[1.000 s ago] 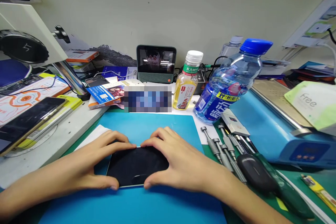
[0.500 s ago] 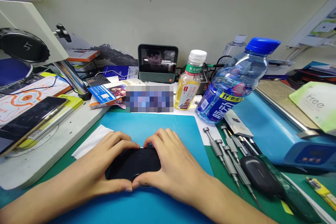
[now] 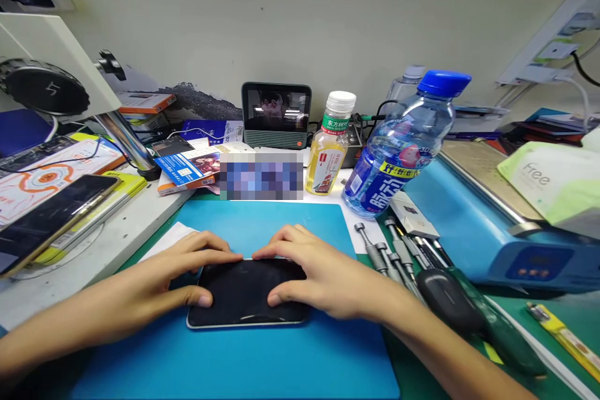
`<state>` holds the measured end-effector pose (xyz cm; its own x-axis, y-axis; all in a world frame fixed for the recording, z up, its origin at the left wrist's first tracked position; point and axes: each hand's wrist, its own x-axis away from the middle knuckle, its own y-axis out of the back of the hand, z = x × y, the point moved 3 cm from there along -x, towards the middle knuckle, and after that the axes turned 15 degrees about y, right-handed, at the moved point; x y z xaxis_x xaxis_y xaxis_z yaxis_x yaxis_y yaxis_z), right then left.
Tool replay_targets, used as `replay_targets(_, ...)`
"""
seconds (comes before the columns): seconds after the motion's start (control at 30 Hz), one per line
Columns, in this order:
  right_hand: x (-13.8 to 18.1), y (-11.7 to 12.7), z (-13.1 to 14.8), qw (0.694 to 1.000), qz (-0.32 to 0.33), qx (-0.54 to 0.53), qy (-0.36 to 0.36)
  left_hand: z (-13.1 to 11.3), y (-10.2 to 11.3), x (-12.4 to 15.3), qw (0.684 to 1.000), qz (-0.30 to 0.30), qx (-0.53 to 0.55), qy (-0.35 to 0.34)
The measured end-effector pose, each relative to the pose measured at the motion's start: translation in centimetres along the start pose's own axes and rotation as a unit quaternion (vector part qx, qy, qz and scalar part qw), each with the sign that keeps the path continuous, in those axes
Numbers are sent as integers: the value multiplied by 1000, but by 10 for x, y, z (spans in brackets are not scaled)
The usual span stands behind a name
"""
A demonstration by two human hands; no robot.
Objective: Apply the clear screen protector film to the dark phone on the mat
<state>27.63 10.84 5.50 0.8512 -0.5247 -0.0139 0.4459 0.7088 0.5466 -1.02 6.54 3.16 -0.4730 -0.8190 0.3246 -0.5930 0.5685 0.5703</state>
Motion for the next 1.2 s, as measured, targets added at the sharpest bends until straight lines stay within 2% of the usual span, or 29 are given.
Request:
replay_targets(0.07, 1, 5, -3, 1000, 0, -12, 14, 5, 4, -1, 1000, -9, 0, -17)
replay_targets(0.17, 2, 11, -6, 999, -16, -24, 24, 10, 8, -6, 997, -60, 0, -45)
replay_targets(0.27, 2, 14, -8, 999, -26, -24, 16, 9, 6, -9, 992, -109, -19, -62)
replay_targets(0.37, 2, 14, -9, 999, -30, -22, 8, 6, 2, -9, 988, -133, -41, -63)
replay_targets(0.7, -9, 3, -11, 997, -80, 3, -13, 6, -5, -14, 986, -147, -52, -59)
replay_targets(1.07, -23, -20, -7, 983, -158, 95, -21, -3, -10, -20, 980, -169, -90, -51)
replay_targets(1.2, -24, -24, -4, 979, -167, 112, -21, -5, -12, -21, 979, -174, -98, -48)
